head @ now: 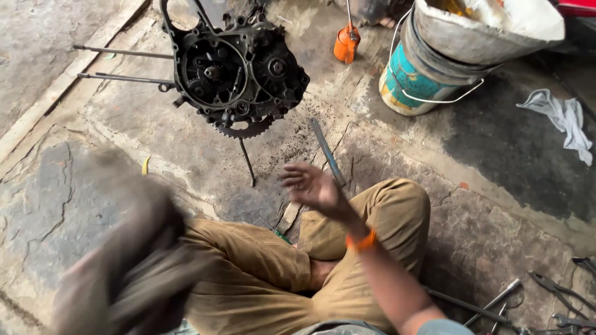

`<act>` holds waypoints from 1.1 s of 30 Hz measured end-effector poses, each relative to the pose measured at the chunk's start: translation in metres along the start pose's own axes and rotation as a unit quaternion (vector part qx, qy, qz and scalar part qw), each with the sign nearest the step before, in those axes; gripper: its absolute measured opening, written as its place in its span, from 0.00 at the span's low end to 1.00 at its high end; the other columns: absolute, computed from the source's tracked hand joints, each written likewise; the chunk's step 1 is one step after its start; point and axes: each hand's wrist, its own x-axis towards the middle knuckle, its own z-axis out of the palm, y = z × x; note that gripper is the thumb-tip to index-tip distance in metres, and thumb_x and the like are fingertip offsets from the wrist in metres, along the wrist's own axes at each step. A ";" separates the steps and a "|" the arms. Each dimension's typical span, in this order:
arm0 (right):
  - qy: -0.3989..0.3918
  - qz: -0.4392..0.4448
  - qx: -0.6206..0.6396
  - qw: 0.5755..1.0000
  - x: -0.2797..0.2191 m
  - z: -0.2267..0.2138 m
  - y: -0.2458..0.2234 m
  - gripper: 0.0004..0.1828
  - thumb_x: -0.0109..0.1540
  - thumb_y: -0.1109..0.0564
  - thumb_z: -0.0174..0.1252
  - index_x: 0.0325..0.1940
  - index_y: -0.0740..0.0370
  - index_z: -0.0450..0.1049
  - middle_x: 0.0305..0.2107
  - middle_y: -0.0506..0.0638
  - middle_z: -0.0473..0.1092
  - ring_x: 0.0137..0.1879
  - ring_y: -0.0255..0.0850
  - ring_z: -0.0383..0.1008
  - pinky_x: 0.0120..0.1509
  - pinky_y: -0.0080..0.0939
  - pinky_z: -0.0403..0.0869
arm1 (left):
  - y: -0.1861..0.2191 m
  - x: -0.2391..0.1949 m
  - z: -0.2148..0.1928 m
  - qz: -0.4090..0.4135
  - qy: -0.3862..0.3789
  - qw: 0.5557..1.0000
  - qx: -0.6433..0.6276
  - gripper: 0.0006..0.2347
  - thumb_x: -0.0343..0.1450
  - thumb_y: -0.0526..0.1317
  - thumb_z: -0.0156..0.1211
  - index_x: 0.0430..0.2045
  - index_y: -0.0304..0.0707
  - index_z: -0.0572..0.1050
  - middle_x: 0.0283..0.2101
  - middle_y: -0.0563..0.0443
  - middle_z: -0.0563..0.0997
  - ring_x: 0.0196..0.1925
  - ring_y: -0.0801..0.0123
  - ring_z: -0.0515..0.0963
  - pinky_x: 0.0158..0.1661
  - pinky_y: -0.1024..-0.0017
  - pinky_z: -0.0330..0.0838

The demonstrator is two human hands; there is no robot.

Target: The person cleans a disassembled engine casing using a green-handled screwdriver to scrape residue, then uses a metal file to scrape the gear teeth and internal surfaces. They wipe the part with a cloth and continue filing different areas of the casing.

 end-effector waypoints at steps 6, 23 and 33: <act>0.148 0.043 0.024 0.988 -0.053 0.053 0.057 0.33 0.70 0.49 0.54 0.76 0.62 0.55 0.65 0.50 0.61 0.64 0.39 0.66 0.60 0.37 0.74 | -0.340 0.081 0.105 0.043 -0.048 0.994 -0.086 0.45 0.69 0.59 0.61 0.81 0.45 0.47 0.74 0.29 0.56 0.70 0.37 0.58 0.65 0.42 0.52; 0.246 -0.203 -0.618 0.719 0.193 -0.001 -0.050 0.35 0.60 0.60 0.57 0.73 0.61 0.62 0.59 0.61 0.69 0.64 0.58 0.68 0.71 0.54 0.67 | -0.233 0.305 0.020 0.427 0.340 0.727 0.416 0.29 0.80 0.52 0.53 0.69 0.25 0.58 0.70 0.29 0.67 0.74 0.41 0.61 0.73 0.46 0.40; -0.027 -0.182 -0.716 0.673 0.120 -0.064 -0.053 0.21 0.68 0.65 0.55 0.65 0.59 0.69 0.54 0.57 0.72 0.64 0.52 0.71 0.72 0.55 0.69 | -0.241 0.305 0.017 0.362 0.365 0.733 0.445 0.22 0.83 0.42 0.48 0.70 0.29 0.58 0.74 0.38 0.65 0.78 0.49 0.61 0.76 0.49 0.40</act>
